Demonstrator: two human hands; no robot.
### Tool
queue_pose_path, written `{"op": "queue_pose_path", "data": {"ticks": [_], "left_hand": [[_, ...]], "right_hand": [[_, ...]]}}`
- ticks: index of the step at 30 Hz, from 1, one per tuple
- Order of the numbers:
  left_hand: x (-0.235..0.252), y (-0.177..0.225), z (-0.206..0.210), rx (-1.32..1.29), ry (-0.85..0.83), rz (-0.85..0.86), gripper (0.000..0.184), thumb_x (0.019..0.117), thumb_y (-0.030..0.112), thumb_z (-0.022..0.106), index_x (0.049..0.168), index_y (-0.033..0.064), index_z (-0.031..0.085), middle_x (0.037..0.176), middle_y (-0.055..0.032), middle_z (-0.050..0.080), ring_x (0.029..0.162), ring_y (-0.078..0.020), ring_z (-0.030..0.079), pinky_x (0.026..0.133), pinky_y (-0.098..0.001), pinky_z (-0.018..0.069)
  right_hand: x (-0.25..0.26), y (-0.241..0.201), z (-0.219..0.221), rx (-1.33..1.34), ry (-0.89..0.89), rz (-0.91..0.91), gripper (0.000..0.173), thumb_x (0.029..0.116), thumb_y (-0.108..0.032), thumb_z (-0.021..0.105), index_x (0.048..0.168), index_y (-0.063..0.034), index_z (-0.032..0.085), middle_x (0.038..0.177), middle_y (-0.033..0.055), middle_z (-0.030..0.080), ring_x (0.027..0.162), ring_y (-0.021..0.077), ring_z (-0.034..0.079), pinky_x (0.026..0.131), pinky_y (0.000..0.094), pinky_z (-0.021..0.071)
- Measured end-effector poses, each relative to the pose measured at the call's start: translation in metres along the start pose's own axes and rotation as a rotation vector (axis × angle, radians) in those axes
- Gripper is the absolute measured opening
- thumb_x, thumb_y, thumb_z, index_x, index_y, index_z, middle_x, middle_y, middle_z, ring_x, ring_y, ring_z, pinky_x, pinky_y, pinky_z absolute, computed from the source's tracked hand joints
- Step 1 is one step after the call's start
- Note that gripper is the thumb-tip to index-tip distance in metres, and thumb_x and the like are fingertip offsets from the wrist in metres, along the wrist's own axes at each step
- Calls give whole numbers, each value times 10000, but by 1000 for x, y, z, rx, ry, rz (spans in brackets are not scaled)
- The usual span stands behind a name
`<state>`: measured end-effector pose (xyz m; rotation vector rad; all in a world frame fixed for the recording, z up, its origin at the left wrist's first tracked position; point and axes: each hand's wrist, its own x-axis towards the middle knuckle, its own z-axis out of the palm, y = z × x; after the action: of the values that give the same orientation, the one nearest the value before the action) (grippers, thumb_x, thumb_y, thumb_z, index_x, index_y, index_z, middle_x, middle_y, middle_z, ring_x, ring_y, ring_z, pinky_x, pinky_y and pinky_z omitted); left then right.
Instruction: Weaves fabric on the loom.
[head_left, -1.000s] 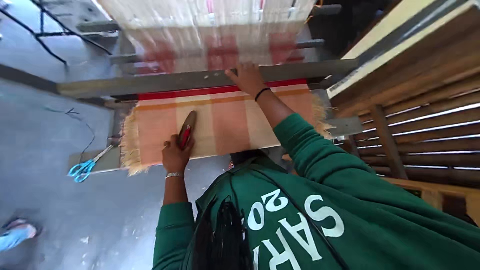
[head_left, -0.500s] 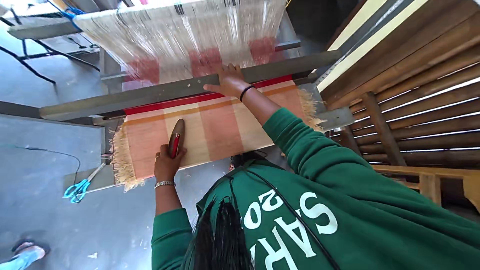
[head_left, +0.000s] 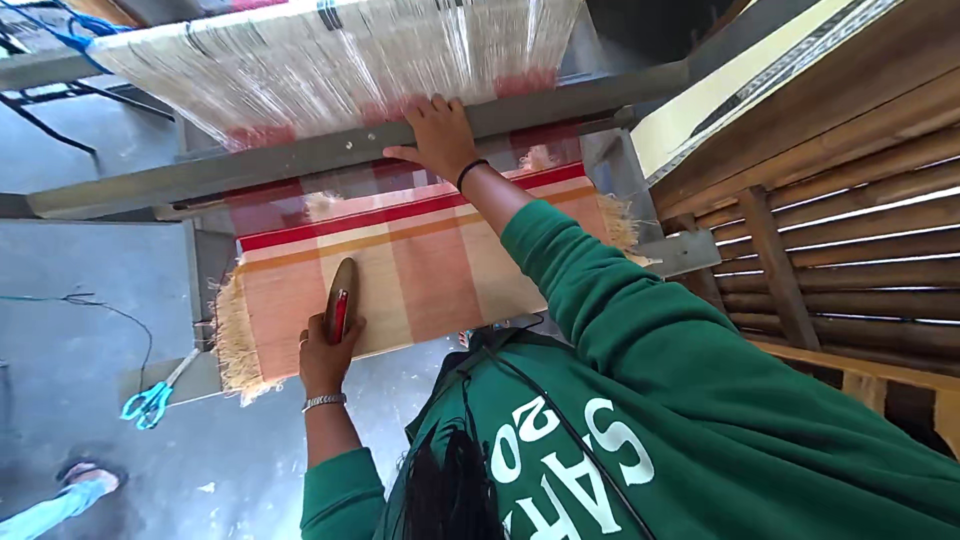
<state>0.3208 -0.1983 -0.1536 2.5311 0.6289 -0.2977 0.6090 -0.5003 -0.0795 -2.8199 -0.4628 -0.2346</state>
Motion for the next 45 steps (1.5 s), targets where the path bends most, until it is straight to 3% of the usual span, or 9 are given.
{"op": "queue_pose_path", "data": {"ticks": [8, 14, 22, 24, 27, 31, 35, 42, 45], "left_hand": [[4, -1, -2, -24, -43, -12, 778, 841, 517, 799, 1410, 57, 533, 1285, -286, 605, 1221, -460, 570, 1001, -667, 435], [9, -4, -7, -22, -84, 24, 791, 833, 525, 803, 1411, 59, 532, 1251, -268, 631, 1192, -438, 596, 991, -656, 451], [2, 0, -11, 31, -90, -4, 764, 856, 538, 781, 1423, 96, 522, 1245, -310, 615, 1124, -510, 616, 885, -722, 481], [1, -3, -10, 44, -83, -5, 763, 861, 562, 763, 1433, 124, 510, 1248, -309, 608, 1096, -520, 619, 841, -726, 490], [-1, -5, -8, 43, -65, 20, 745, 864, 575, 753, 1406, 120, 523, 1225, -312, 612, 1055, -531, 628, 793, -731, 496], [-6, -3, -9, 22, -64, 31, 735, 870, 539, 761, 1421, 116, 519, 1245, -329, 594, 1074, -538, 621, 800, -730, 497], [-3, -6, -10, 31, -46, 42, 748, 864, 554, 759, 1426, 121, 520, 1268, -323, 594, 1100, -536, 619, 813, -727, 505], [-2, -5, -8, 21, -51, 37, 770, 867, 556, 751, 1436, 99, 508, 1281, -317, 596, 1136, -518, 614, 860, -730, 495], [0, -13, -3, 23, -35, 25, 800, 844, 593, 746, 1441, 118, 503, 1296, -294, 604, 1160, -496, 615, 882, -720, 498]], "right_hand": [[3, 2, 7, -20, 55, -12, 872, 846, -844, 505, 1300, -115, 659, 1255, 89, 675, 1189, 299, 594, 1010, 523, 421], [2, 1, 5, -6, 13, 4, 847, 851, -836, 514, 1350, -164, 638, 1301, 71, 659, 1219, 289, 580, 1031, 518, 411], [-4, -6, -2, -18, -23, 43, 898, 842, -849, 509, 1350, -119, 632, 1321, 121, 650, 1256, 348, 567, 1067, 583, 392], [-14, -12, -5, -30, -62, 63, 923, 842, -853, 504, 1405, -127, 596, 1364, 131, 628, 1296, 358, 543, 1099, 601, 367], [-44, -24, -7, -41, -101, 100, 939, 834, -867, 495, 1379, -110, 600, 1364, 130, 626, 1294, 358, 542, 1108, 608, 357], [-82, -33, -8, -12, -124, 128, 933, 828, -858, 523, 1358, -96, 620, 1339, 133, 641, 1281, 358, 550, 1114, 593, 360], [-74, -40, -15, 0, -214, 167, 1008, 790, -898, 515, 1380, -83, 588, 1371, 157, 610, 1319, 370, 511, 1126, 601, 326], [-77, -35, -19, 31, -222, 134, 1012, 873, -882, 370, 1416, -50, 559, 1418, 190, 578, 1368, 393, 477, 1163, 615, 288], [-77, -34, -16, 52, -247, 114, 998, 889, -866, 362, 1456, -61, 530, 1458, 191, 551, 1401, 407, 442, 1179, 637, 254]]}}
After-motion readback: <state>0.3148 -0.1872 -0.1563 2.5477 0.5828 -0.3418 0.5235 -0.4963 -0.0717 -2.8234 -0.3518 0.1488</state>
